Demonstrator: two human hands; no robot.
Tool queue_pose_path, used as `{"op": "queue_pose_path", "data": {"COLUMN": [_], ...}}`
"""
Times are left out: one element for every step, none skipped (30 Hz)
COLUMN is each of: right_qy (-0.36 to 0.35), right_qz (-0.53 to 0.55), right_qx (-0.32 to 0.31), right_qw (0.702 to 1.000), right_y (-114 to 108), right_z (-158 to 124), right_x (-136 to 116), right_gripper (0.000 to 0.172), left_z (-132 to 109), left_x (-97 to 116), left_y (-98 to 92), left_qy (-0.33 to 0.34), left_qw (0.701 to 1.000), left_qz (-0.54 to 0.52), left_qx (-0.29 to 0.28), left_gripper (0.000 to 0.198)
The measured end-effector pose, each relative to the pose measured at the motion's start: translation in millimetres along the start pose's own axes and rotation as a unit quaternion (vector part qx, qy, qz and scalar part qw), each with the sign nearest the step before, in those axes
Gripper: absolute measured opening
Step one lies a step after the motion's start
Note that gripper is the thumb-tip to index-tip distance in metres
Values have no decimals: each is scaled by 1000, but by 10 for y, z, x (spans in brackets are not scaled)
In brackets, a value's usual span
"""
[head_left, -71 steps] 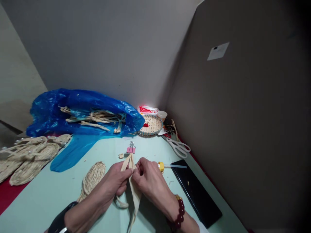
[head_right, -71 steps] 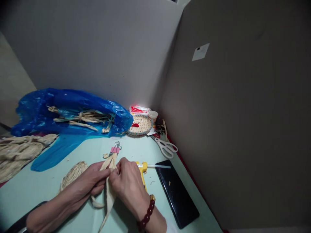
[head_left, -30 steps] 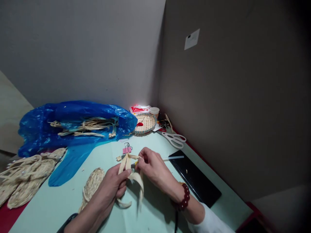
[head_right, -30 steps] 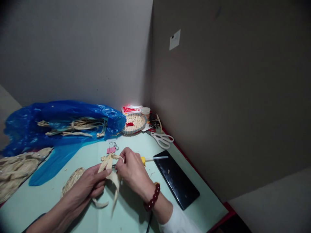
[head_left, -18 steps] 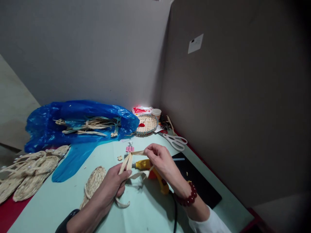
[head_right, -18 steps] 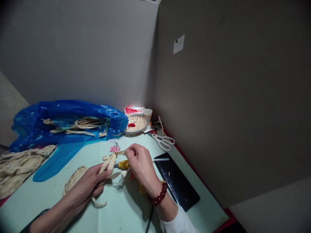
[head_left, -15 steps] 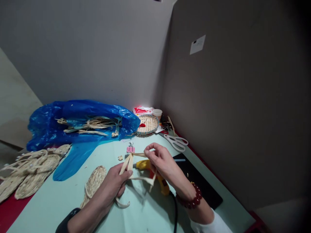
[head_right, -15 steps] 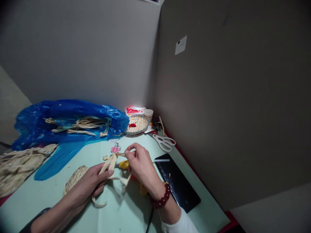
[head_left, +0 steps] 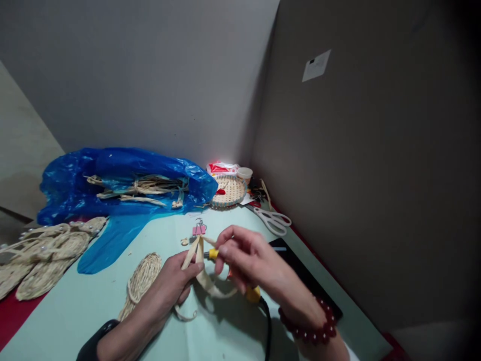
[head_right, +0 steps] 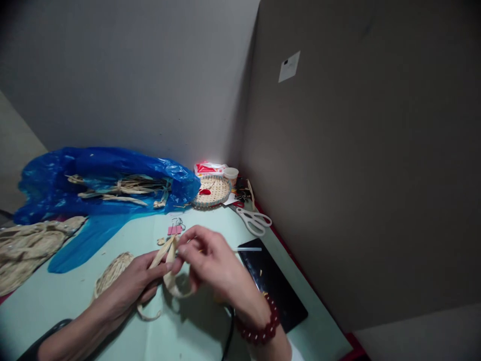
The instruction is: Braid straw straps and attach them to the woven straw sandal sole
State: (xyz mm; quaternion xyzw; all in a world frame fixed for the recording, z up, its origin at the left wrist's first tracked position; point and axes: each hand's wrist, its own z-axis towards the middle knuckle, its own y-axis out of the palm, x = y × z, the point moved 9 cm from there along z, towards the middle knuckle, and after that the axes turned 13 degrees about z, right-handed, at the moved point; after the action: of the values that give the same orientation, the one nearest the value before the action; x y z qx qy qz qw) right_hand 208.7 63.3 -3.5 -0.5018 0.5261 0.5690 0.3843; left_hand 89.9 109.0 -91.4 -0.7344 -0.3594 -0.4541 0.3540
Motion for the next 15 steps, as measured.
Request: {"op": "queue_pose_path", "data": {"right_qy": [7,-16,-50,-57,-48,-28,-8,-10,-8,-11,-16,-20,-29,-46,-70], "right_qz": [-30,-89,-182,-276,-366,-448,-517,-562,-591,-613,-625,-632,-634,-627,-611], "right_qx": [-10,-12,4,7,-7,-19,-40,-62,-79,-89,-98,-107,-118,-130,-135], "right_qw": [999,996,982,960,930,894,855,825,803,785,774,767,763,766,777], "right_y": [98,200,287,398,523,619,707,795,852,887,908,911,905,893,863], "right_z": [-28,-58,-89,-112,-125,-129,-128,-126,-121,-116,-116,-123,-140,-168,-202], "right_x": [82,130,168,265,396,537,669,749,807,828,825,808,776,729,658], "right_gripper": [11,10,10,10,10,10,13,20,23,24,23,20,15,13,14], "left_z": [-11,-24,-37,-50,-60,-68,-75,-80,-84,-86,-85,-84,-87,-94,-104], "left_x": [-13,-24,-29,-37,-55,-83,-122,-161,-194,-211,-211,-202,-193,-186,-185], "left_y": [-8,-24,-44,-60,-74,-84,-88,-88,-89,-91,-95,-97,-97,-96,-94], "left_qy": [-3,-6,-6,-9,-17,-32,-53,-76,-95,-106,-106,-103,-98,-94,-92], "left_qw": [1000,1000,999,999,998,996,993,988,981,975,971,968,967,967,968], "left_qz": [-9,-18,-27,-38,-52,-72,-100,-132,-165,-193,-213,-226,-231,-234,-232], "left_qx": [5,12,20,26,28,29,28,27,28,30,32,33,33,34,35], "left_gripper": [26,26,26,27,28,30,31,32,33,32,32,32,34,34,33]}}
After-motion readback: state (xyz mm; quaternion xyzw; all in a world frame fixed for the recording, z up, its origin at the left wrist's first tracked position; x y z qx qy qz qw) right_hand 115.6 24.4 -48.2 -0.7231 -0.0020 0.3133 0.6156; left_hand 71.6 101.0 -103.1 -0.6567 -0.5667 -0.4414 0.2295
